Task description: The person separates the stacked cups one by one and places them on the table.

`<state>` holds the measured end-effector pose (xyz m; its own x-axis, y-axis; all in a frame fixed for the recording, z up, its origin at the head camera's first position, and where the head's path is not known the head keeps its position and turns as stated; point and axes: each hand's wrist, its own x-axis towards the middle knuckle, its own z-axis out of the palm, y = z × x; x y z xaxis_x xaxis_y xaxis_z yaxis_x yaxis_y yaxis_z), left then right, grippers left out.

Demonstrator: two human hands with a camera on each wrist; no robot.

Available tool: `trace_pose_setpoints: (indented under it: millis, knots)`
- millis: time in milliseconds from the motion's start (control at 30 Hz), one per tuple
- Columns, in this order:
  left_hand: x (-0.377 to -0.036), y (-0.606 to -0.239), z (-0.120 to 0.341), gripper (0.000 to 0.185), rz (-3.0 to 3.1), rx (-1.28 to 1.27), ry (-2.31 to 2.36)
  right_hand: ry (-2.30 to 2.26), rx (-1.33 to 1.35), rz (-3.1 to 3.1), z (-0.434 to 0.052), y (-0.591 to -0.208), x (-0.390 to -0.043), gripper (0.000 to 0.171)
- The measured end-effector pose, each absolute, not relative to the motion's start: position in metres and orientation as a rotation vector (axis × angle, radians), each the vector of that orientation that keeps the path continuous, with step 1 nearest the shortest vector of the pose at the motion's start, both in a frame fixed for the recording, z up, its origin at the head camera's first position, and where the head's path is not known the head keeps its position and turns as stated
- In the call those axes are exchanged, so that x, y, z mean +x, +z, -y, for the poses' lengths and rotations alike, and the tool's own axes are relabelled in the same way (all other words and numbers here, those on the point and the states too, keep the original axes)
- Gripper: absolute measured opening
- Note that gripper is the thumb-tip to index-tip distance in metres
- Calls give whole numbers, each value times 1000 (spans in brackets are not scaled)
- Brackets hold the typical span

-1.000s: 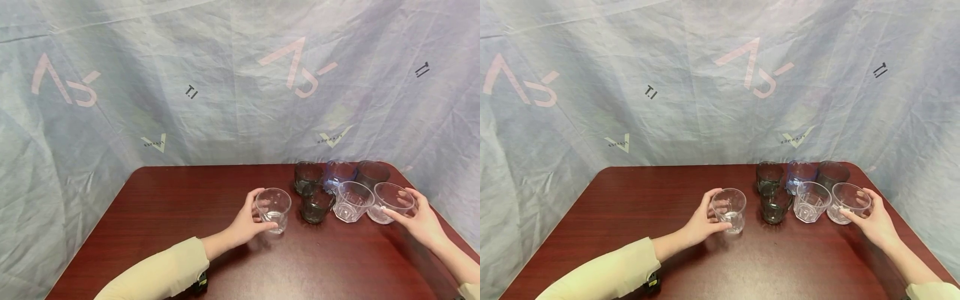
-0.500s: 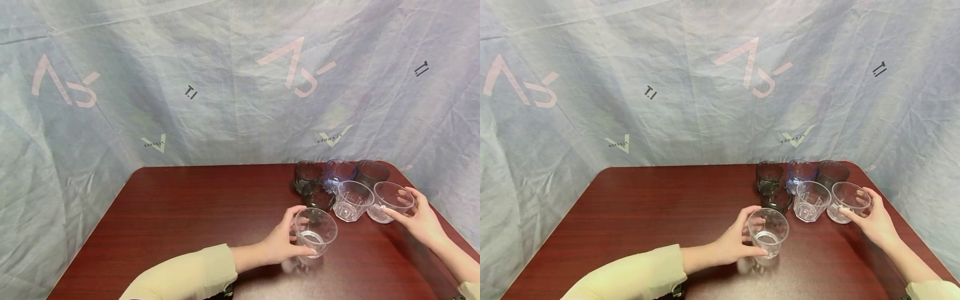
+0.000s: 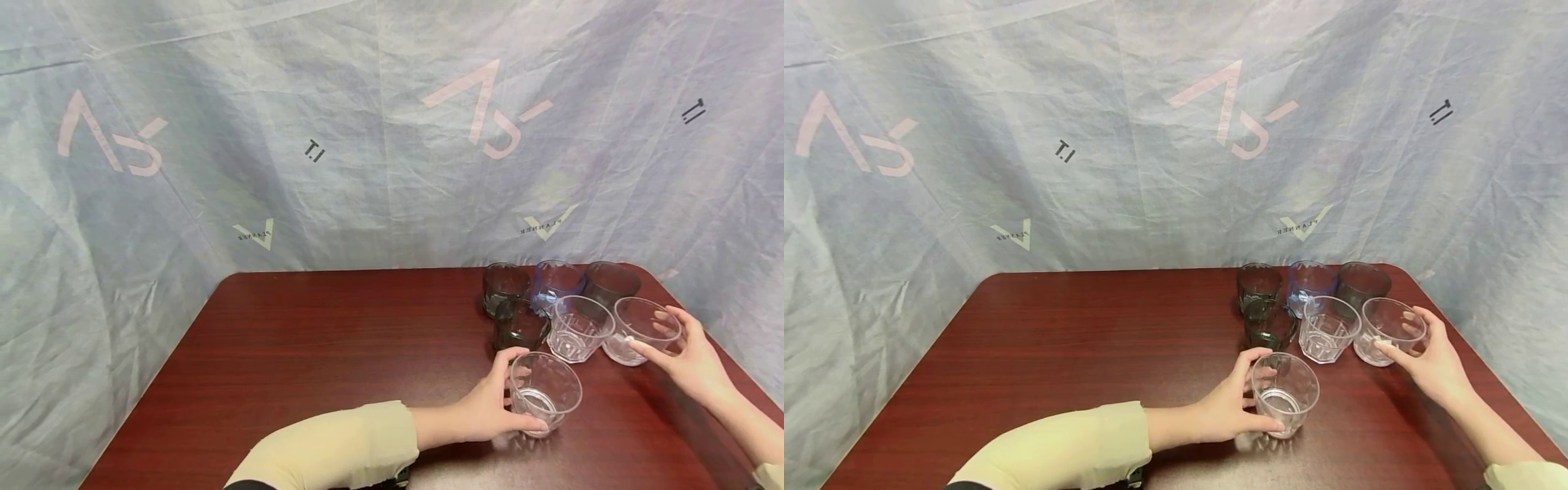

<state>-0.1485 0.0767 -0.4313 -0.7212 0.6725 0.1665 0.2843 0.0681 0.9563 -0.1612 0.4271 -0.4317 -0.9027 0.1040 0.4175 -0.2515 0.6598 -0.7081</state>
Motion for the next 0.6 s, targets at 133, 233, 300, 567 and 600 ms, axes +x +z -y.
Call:
trace_pose_setpoints:
  millis: [133, 233, 300, 567, 600]
  knots:
    - [-148, -436, -80, 91, -2054, 945, 1700, 1149, 121, 2448, -428, -432, -162, 87]
    - [-148, -438, -82, 93, -2083, 964, 1686, 1153, 118, 2446, -428, -431, -163, 86]
    - [-149, -438, -83, 93, -2111, 986, 1669, 1162, 112, 2449, -428, -430, -163, 87]
    - [-146, -436, -82, 99, -2199, 1056, 1598, 1258, 69, 2488, -428, -429, -159, 93]
    - [-145, -436, -80, 101, -2199, 1059, 1592, 1271, 64, 2492, -428, -428, -158, 94]
